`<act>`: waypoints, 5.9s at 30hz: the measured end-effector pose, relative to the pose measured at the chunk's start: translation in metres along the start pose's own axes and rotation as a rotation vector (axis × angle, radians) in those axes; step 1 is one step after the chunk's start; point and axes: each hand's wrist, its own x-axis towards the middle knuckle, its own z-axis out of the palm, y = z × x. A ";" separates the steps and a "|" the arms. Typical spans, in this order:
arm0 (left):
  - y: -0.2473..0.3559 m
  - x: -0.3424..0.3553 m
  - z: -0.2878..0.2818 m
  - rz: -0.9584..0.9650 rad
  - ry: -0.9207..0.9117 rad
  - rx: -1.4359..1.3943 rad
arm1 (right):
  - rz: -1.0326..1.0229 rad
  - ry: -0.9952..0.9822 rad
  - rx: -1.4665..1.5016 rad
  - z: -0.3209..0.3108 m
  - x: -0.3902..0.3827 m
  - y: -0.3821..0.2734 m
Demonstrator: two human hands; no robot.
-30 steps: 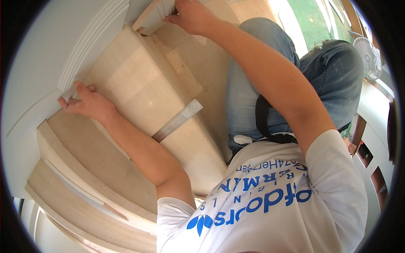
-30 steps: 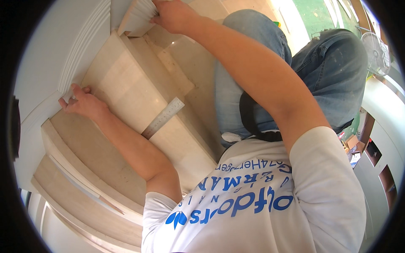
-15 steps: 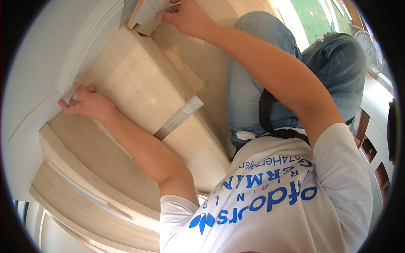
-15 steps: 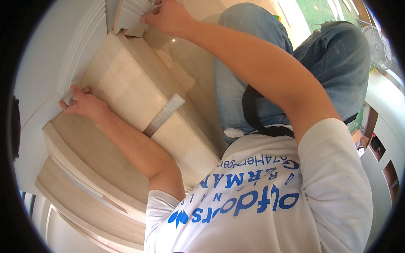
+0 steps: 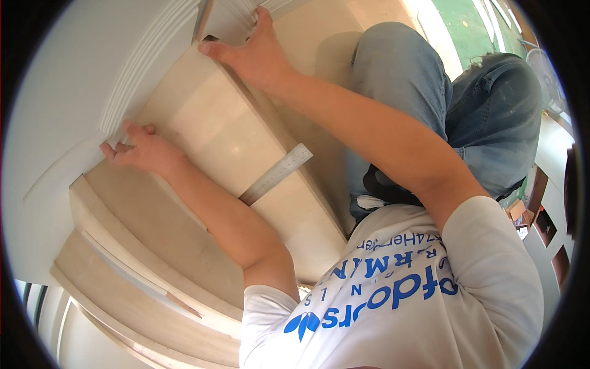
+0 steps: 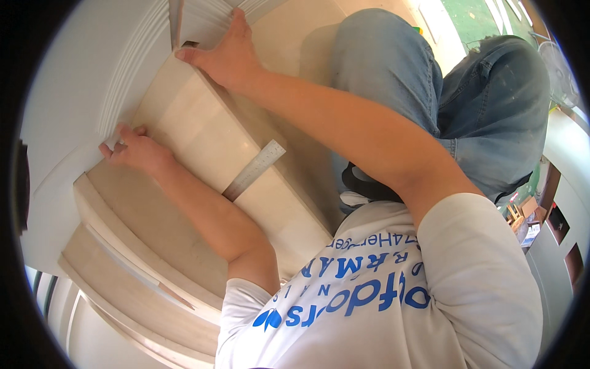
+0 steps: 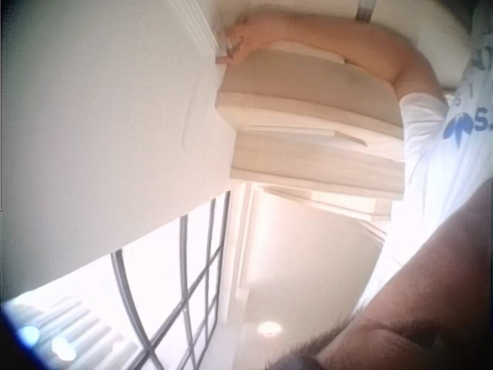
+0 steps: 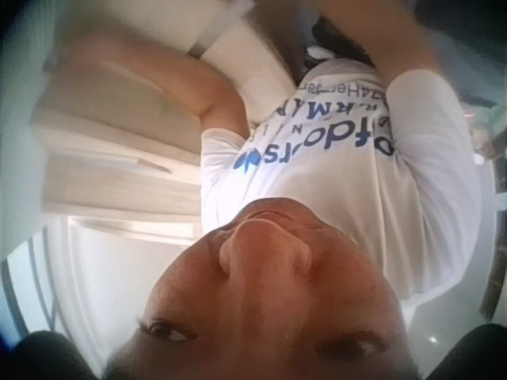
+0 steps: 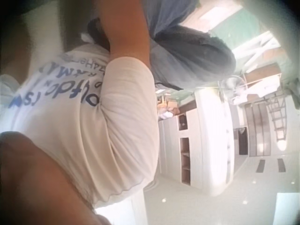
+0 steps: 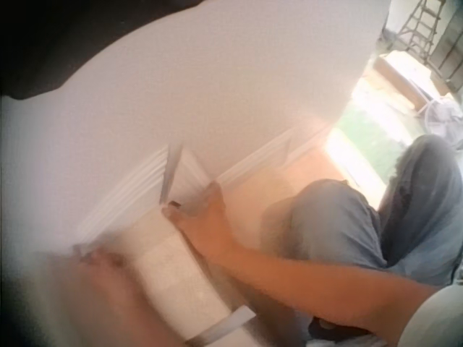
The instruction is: Measuring, cutting with a miter saw, and fitting decorative molding at a corner junction.
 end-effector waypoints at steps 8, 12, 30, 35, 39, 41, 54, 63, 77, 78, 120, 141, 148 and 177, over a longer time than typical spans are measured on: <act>0.000 0.001 0.002 -0.021 0.009 -0.059 | 0.045 -0.172 0.019 -0.021 -0.003 -0.024; 0.000 0.001 0.001 -0.029 -0.012 -0.072 | 0.146 -0.213 0.196 -0.036 -0.006 -0.037; -0.011 0.008 0.001 0.040 -0.012 -0.134 | -0.219 -0.195 -0.188 -0.072 0.030 -0.040; -0.008 0.006 0.001 0.028 -0.001 -0.125 | -0.408 -0.464 -0.208 -0.085 0.046 -0.028; -0.003 0.003 -0.001 -0.028 -0.024 -0.077 | -0.423 -0.547 -0.255 -0.084 0.054 -0.032; -0.002 0.002 -0.002 -0.026 -0.031 -0.074 | -0.374 -0.484 -0.267 -0.083 0.054 -0.033; -0.011 0.009 0.001 0.038 0.017 -0.055 | -0.400 -0.292 -0.234 -0.056 0.031 -0.005; -0.009 0.008 -0.002 -0.005 -0.015 -0.035 | -0.354 -0.401 -0.208 -0.065 0.011 -0.022; -0.008 0.007 0.001 0.010 0.028 -0.018 | -0.474 -0.239 -0.499 -0.056 0.005 -0.025; -0.008 0.006 0.002 0.010 0.033 -0.013 | -0.480 -0.243 -0.510 -0.056 0.006 -0.023; -0.012 0.008 0.001 0.011 0.037 -0.049 | -0.415 -0.075 -0.553 -0.027 0.020 -0.001; -0.012 0.009 0.001 0.026 0.044 -0.086 | -0.526 -0.044 -0.126 -0.034 0.008 -0.056; -0.010 0.007 0.001 0.028 0.030 -0.135 | -0.509 -0.031 -0.023 -0.029 0.004 -0.059; -0.005 0.006 0.003 0.030 0.012 -0.146 | -0.538 0.039 -0.099 -0.032 0.016 -0.038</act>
